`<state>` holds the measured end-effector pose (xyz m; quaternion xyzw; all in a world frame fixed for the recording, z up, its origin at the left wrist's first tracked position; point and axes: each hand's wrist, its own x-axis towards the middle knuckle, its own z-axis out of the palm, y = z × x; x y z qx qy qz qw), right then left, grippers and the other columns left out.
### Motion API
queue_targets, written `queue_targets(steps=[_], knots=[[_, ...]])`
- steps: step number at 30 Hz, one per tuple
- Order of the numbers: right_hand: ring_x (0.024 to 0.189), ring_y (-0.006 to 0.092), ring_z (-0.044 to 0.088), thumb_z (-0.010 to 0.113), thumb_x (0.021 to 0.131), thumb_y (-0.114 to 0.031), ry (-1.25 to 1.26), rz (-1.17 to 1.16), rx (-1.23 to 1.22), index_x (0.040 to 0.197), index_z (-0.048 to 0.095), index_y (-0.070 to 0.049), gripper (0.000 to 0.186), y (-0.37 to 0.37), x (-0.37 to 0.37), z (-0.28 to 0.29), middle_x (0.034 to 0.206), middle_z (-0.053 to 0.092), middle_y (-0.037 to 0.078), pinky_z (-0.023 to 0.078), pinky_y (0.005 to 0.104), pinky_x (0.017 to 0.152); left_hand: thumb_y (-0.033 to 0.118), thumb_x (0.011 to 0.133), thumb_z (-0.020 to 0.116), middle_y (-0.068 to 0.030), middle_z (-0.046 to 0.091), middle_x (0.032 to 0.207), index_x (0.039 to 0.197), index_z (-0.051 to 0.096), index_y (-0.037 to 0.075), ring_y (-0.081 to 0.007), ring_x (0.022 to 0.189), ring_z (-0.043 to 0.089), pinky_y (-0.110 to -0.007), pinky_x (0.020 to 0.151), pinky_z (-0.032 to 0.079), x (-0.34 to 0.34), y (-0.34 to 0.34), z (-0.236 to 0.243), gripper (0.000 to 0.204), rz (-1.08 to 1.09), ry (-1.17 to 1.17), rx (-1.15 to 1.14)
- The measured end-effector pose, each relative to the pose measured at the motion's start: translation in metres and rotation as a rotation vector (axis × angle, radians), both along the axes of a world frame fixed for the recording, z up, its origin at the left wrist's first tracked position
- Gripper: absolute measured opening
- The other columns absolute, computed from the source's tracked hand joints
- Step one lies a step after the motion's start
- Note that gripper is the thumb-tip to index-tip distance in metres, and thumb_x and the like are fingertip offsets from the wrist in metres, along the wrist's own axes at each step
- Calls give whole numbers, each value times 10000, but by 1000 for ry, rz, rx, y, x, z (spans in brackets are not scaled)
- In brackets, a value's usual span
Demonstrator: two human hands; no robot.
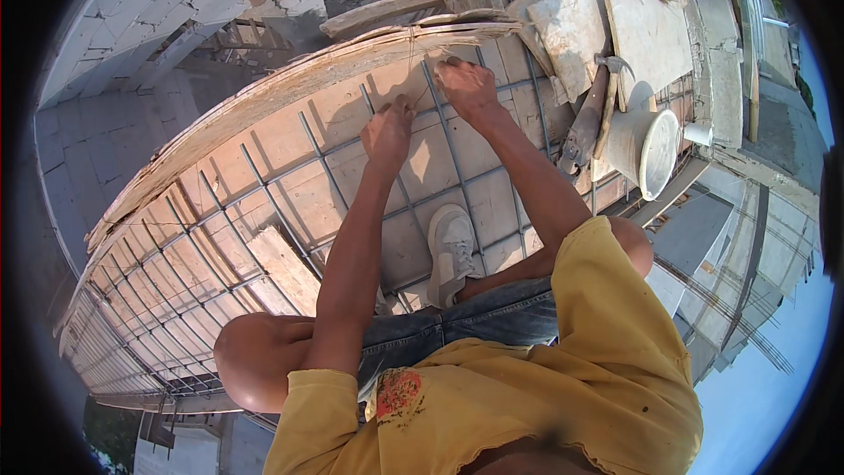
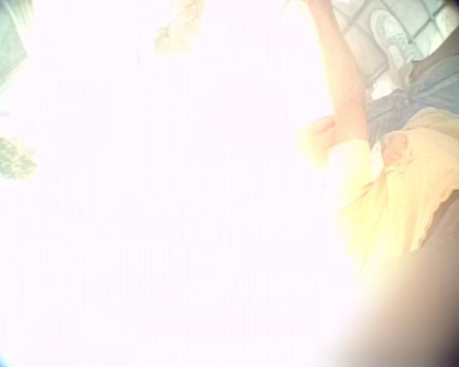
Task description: Securing wooden formwork boards for a concrete beam using wire and a hammer on a construction site.
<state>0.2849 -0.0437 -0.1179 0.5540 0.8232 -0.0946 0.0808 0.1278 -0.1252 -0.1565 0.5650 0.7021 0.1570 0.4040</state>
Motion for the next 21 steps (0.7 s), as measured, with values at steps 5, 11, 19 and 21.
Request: queue_targets(steps=[5, 11, 19, 21], knots=[[851, 333, 684, 592, 841, -148, -96, -79, -91, 976, 665, -89, 164, 22, 10, 15, 959, 669, 161, 544, 450, 751, 265, 921, 542, -120, 662, 952, 1109, 613, 189, -336, 886, 656, -450, 762, 498, 0, -2, 3, 214, 22, 18, 78], [842, 363, 655, 622, 856, -235, 183, -290, 85, 974, 658, -120, 169, -2, -7, -4, 916, 683, 152, 529, 475, 750, 301, 920, 554, -100, 671, 1038, 1128, 636, 174, -324, 950, 646, -428, 828, 495, 3, -2, 6, 258, 23, 30, -6], [885, 318, 673, 666, 814, -228, 60, -375, 37, 952, 709, -95, 197, -24, -4, 20, 866, 694, 177, 526, 440, 778, 302, 890, 600, -116, 687, 988, 1073, 661, 146, -328, 911, 655, -421, 802, 502, -6, -2, -1, 247, 37, -88, 76], [881, 312, 675, 678, 799, -207, 145, -452, -118, 940, 720, -90, 188, -21, 10, 10, 865, 695, 175, 525, 427, 789, 303, 888, 607, -124, 689, 970, 1109, 635, 146, -334, 907, 655, -421, 803, 501, -4, 2, 4, 273, 59, -57, -27]])
